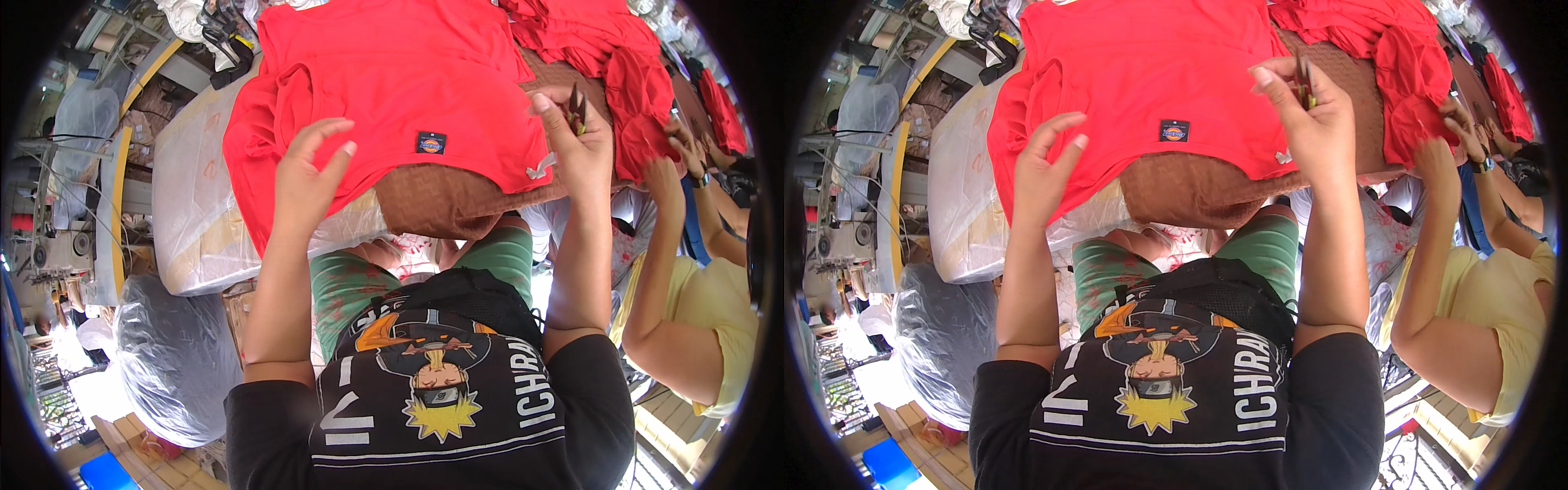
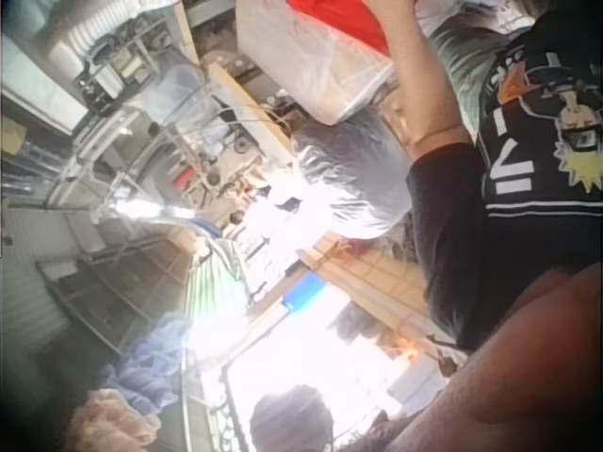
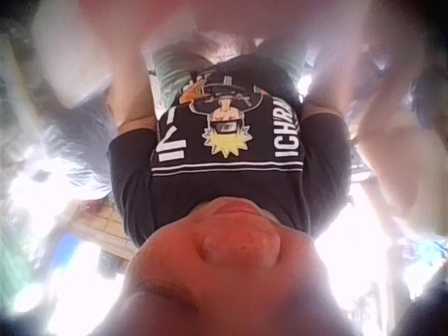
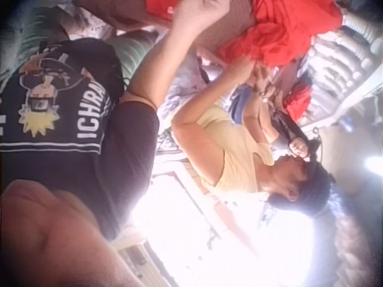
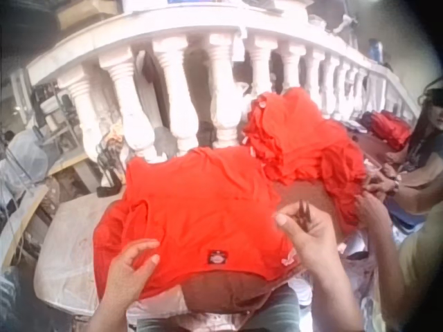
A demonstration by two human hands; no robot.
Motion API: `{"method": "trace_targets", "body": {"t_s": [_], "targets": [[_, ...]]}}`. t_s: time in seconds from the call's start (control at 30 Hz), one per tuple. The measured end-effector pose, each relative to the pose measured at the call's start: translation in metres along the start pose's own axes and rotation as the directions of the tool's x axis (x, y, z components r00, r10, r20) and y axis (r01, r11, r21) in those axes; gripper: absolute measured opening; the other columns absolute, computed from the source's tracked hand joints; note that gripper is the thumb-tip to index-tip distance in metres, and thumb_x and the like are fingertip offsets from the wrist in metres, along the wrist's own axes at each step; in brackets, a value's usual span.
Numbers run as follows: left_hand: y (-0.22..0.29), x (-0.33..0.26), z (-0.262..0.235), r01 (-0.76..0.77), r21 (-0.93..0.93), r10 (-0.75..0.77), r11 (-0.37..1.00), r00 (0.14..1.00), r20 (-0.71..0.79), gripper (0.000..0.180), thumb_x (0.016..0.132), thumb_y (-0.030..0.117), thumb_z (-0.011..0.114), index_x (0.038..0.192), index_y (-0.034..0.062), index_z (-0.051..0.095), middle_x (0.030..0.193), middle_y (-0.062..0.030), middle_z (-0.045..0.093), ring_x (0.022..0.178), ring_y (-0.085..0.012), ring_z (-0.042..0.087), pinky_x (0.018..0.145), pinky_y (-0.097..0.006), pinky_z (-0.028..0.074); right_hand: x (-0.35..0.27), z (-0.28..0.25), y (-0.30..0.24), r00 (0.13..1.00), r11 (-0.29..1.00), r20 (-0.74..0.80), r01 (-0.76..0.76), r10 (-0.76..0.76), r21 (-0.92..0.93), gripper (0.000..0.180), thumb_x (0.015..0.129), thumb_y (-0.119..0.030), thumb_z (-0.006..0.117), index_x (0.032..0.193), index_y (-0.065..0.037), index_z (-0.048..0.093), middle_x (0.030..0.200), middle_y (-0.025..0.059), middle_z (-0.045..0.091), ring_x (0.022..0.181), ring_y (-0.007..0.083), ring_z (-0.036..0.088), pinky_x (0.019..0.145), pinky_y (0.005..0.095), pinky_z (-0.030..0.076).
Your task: The person uses small thread snips to trim loose threads from red t-shirts, picking up and turning over several shirts on a work table in a garment factory.
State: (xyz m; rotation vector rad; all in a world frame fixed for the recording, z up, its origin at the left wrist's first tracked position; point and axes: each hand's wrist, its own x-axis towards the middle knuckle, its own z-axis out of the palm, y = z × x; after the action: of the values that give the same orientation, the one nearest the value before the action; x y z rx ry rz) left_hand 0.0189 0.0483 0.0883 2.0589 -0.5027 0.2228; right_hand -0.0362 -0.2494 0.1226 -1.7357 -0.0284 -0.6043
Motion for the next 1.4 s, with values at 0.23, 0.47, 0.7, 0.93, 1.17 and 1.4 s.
{"method": "trace_targets", "body": {"t_s": [0.23,0.47,0.7,0.93,1.17,1.4], "targets": [[-0.002,-0.004,0.002,0.002,0.104,-0.001,0.995,1.000,-0.005,0.025,0.081,0.014,0.065,0.105,0.0068,0.064,0.111,-0.0110,0.060,0.109,-0.0263,0.054,0.094,-0.034,0.041,-0.038,-0.012,-0.060,0.859,0.921,0.481,-0.029,-0.176,0.389,0.020,0.081,-0.009,0.064,0.098,0.001,0.064,0.073,0.0011,0.060,0.047,0.0061,0.047,0.040,0.0179,0.033],[-0.010,-0.014,0.004,0.035,0.110,-0.036,0.993,0.999,0.001,0.022,0.082,0.012,0.063,0.103,0.0059,0.064,0.109,-0.0118,0.061,0.105,-0.0257,0.057,0.091,-0.032,0.043,-0.047,0.009,-0.104,0.110,0.498,0.546,-0.293,-0.830,0.816,0.020,0.083,-0.007,0.061,0.102,-0.006,0.063,0.070,0.0024,0.056,0.043,0.0075,0.045,0.037,0.0203,0.031],[-0.004,-0.009,-0.015,0.075,0.049,-0.069,0.996,0.991,-0.114,0.022,0.084,0.012,0.061,0.105,0.0052,0.064,0.107,-0.0110,0.063,0.104,-0.0215,0.058,0.091,-0.030,0.042,-0.050,0.020,-0.099,0.046,0.500,0.545,-0.338,-0.838,0.797,0.021,0.085,-0.008,0.058,0.105,-0.005,0.062,0.068,0.0017,0.053,0.043,0.0080,0.045,0.037,0.0213,0.031],[-0.008,-0.011,-0.031,0.135,0.070,-0.128,0.988,0.987,-0.098,0.024,0.084,0.014,0.062,0.106,0.0045,0.064,0.108,-0.0105,0.063,0.104,-0.0197,0.058,0.091,-0.029,0.042,-0.050,0.022,-0.104,0.025,0.515,0.558,-0.352,-0.830,0.782,0.023,0.087,-0.010,0.055,0.108,-0.004,0.061,0.067,0.0011,0.050,0.043,0.0084,0.045,0.037,0.0224,0.031],[-0.022,-0.021,-0.036,0.188,0.149,-0.181,0.971,0.982,-0.062,0.027,0.082,0.017,0.064,0.107,0.0054,0.063,0.110,-0.0127,0.062,0.106,-0.0240,0.058,0.090,-0.031,0.043,-0.047,0.028,-0.094,0.007,0.498,0.540,-0.375,-0.842,0.782,0.025,0.090,-0.011,0.053,0.112,-0.002,0.061,0.065,0.0005,0.047,0.043,0.0088,0.044,0.036,0.0234,0.031],[-0.028,-0.018,-0.034,0.091,0.383,-0.083,0.919,0.996,-0.038,0.040,0.081,0.019,0.066,0.116,0.0021,0.058,0.116,-0.0156,0.059,0.116,-0.0257,0.052,0.098,-0.032,0.038,-0.045,0.020,-0.102,0.002,0.487,0.519,-0.346,-0.855,0.802,0.027,0.092,-0.013,0.050,0.115,-0.001,0.060,0.063,-0.0002,0.045,0.043,0.0092,0.044,0.036,0.0244,0.031]]}}
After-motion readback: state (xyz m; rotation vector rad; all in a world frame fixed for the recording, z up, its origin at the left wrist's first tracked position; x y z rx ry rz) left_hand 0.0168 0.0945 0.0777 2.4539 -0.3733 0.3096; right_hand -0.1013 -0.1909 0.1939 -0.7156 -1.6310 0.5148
